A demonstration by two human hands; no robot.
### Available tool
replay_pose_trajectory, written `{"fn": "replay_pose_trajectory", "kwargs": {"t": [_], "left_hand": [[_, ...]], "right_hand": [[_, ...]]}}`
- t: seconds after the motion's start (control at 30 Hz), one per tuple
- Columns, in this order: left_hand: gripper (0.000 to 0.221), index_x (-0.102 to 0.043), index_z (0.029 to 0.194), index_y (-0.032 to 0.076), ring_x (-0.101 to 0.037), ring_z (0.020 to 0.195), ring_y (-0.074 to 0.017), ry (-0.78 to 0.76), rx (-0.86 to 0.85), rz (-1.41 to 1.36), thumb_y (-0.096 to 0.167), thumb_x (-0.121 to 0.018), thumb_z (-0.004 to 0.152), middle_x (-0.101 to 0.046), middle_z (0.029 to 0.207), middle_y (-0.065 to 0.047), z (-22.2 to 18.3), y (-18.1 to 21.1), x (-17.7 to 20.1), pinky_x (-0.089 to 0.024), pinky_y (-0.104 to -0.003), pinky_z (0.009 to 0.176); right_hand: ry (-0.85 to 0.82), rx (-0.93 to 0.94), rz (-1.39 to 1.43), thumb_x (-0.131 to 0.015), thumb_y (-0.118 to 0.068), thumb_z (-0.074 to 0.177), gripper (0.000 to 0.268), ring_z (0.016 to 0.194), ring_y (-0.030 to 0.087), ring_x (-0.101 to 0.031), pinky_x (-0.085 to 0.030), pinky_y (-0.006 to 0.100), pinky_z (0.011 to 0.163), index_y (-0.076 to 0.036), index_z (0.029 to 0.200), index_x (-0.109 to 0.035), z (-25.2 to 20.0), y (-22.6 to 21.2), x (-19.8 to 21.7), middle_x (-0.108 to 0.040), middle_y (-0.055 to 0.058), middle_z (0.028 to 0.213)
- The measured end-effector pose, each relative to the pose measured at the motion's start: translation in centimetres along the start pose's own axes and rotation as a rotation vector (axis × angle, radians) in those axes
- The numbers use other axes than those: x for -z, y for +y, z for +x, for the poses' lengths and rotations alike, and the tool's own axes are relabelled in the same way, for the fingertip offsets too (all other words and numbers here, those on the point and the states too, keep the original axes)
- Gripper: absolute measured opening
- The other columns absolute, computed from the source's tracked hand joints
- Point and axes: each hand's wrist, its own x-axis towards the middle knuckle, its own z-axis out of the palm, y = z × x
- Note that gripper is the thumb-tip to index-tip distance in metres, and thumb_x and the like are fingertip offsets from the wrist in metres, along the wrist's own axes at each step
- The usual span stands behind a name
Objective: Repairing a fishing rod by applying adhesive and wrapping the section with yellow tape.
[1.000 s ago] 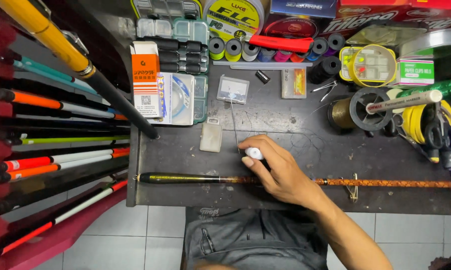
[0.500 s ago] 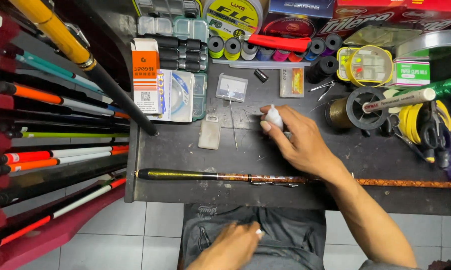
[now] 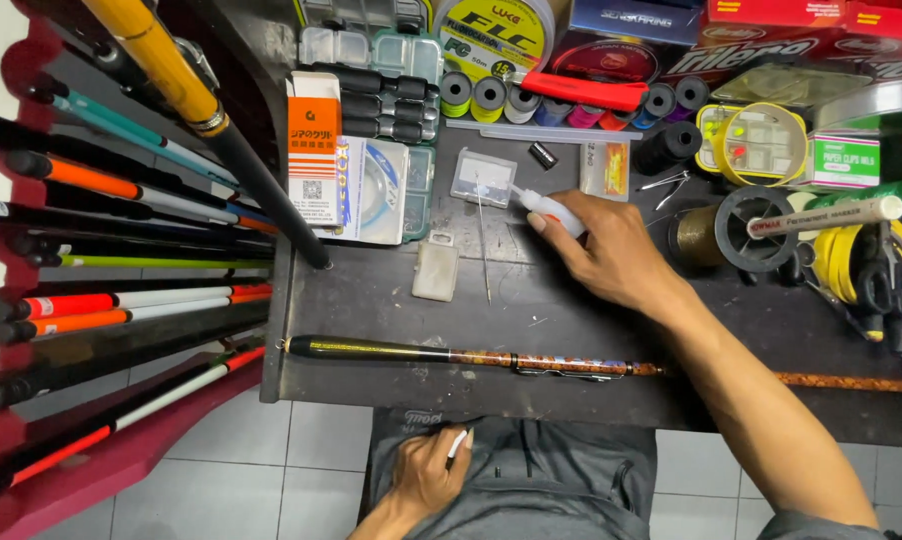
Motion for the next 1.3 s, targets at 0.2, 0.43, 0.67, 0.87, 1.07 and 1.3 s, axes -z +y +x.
{"fn": "replay_pose_trajectory", "kwargs": {"t": [0.2, 0.43, 0.67, 0.87, 1.07, 1.3], "left_hand": [[0.014, -0.069, 0.096, 0.010, -0.057, 0.038, -0.0213, 0.002, 0.035, 0.043, 0.020, -0.059, 0.098, -0.061, 0.054, -0.001, 0.2, 0.0, -0.3, -0.044, -0.035, 0.035], [0.014, -0.071, 0.100, 0.009, -0.055, 0.038, -0.0191, 0.034, 0.052, 0.025, 0.019, -0.060, 0.097, -0.060, 0.055, -0.001, 0.8, 0.3, -0.3, -0.045, -0.033, 0.038], [0.013, -0.070, 0.101, 0.012, -0.055, 0.035, -0.0220, 0.009, 0.073, 0.043, 0.020, -0.062, 0.095, -0.058, 0.050, -0.002, 0.2, -0.1, -0.8, -0.044, -0.036, 0.036], [0.014, -0.070, 0.101, 0.012, -0.055, 0.035, -0.0221, 0.026, 0.055, 0.043, 0.021, -0.061, 0.097, -0.059, 0.051, -0.002, 0.5, 0.0, -0.7, -0.043, -0.035, 0.035], [0.016, -0.071, 0.103, 0.011, -0.057, 0.036, -0.0240, 0.025, 0.059, 0.038, 0.021, -0.059, 0.097, -0.061, 0.051, -0.003, 1.0, 0.4, -0.2, -0.044, -0.036, 0.035], [0.014, -0.070, 0.101, 0.011, -0.055, 0.034, -0.0225, 0.013, 0.057, 0.045, 0.021, -0.060, 0.097, -0.060, 0.052, -0.002, 0.6, 0.0, -0.7, -0.042, -0.036, 0.033]], "right_hand": [[0.016, 0.026, -0.052, -0.061, -0.035, 0.104, 0.031, 0.058, 0.028, -0.061, -0.045, 0.041, 0.060, -0.006, 0.107, -0.072, 0.8, 0.4, 0.4, -0.071, 0.012, 0.079], [0.021, 0.058, -0.143, -0.064, -0.034, 0.104, 0.033, 0.049, 0.030, -0.055, -0.038, 0.044, 0.054, -0.004, 0.091, -0.067, 1.5, 0.4, 0.9, -0.063, 0.014, 0.066], [0.015, 0.103, -0.148, -0.064, -0.032, 0.104, 0.030, 0.044, 0.029, -0.054, -0.038, 0.042, 0.051, -0.004, 0.098, -0.073, 2.2, 0.1, 1.1, -0.066, 0.013, 0.068], [-0.007, 0.093, -0.190, -0.062, -0.035, 0.105, 0.032, 0.045, 0.033, -0.054, -0.040, 0.044, 0.053, -0.005, 0.100, -0.073, 2.5, -0.1, 1.2, -0.064, 0.015, 0.063], [-0.014, 0.078, -0.180, -0.062, -0.035, 0.104, 0.032, 0.048, 0.034, -0.056, -0.041, 0.045, 0.054, -0.005, 0.101, -0.074, 2.5, -0.1, 1.3, -0.066, 0.014, 0.065], [-0.027, 0.060, -0.213, -0.062, -0.036, 0.105, 0.034, 0.049, 0.038, -0.054, -0.039, 0.047, 0.054, -0.005, 0.095, -0.072, 2.6, -0.1, 1.3, -0.063, 0.016, 0.061]]}}
